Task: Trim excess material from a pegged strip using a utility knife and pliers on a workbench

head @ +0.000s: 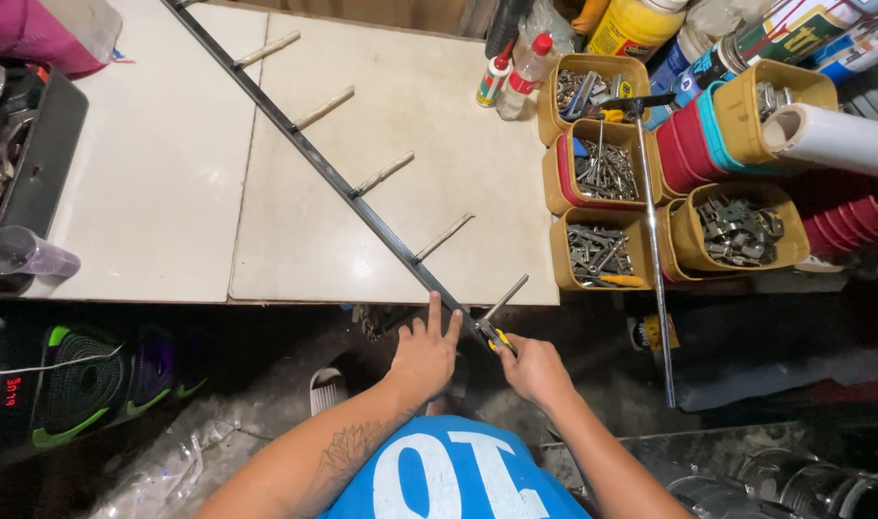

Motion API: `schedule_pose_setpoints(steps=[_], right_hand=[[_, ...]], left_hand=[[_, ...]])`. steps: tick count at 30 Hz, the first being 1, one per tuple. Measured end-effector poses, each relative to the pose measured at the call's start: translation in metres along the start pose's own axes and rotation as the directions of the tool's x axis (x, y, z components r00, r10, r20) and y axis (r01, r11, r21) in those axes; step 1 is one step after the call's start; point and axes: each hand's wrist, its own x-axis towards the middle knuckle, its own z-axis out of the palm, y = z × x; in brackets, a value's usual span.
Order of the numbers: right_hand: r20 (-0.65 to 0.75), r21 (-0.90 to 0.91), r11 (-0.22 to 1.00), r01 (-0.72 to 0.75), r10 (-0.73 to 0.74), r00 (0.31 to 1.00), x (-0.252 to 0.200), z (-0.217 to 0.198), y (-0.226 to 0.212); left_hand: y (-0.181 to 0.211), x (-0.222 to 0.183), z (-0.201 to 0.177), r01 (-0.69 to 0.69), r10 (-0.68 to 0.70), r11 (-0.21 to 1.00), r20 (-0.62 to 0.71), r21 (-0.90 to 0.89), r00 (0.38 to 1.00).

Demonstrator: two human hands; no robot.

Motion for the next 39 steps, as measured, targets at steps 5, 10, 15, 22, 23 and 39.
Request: schedule_pose_setpoints(steps=[5, 10, 15, 22, 23, 39], right_hand=[[0.026, 0.042, 0.999, 0.002, -0.003, 1.0, 0.001, 0.0, 0.004], [0.011, 0.069, 0.997, 0.04, -0.041, 0.999, 0.001, 0.008, 0.009], [0.0, 0.045, 0.997, 0.056, -0.057, 0.998, 0.0, 0.027, 0.018], [-0.125, 0.254, 0.962, -0.105, 0.14, 0.982, 0.009, 0.044, 0.046], [-0.134, 0.218, 0.973, -0.082, 0.113, 0.985, 0.013, 0.041, 0.048], [-0.045, 0.36, 0.913, -0.192, 0.222, 0.974, 0.022, 0.047, 0.048]], left_hand=[[0.001, 0.002, -0.001, -0.002, 0.002, 1.0, 0.024, 0.008, 1.0], [0.0, 0.004, 0.0, -0.009, 0.008, 1.0, 0.024, 0.016, 1.0], [0.0, 0.002, -0.005, 0.002, -0.002, 1.0, 0.041, 0.009, 0.999], [-0.005, 0.003, -0.004, -0.006, 0.006, 1.0, 0.002, -0.002, 1.0], [-0.005, 0.007, -0.002, 0.002, -0.002, 1.0, -0.012, 0.005, 1.0], [0.008, 0.111, 0.018, -0.01, -0.006, 0.996, -0.185, -0.089, 0.983]])
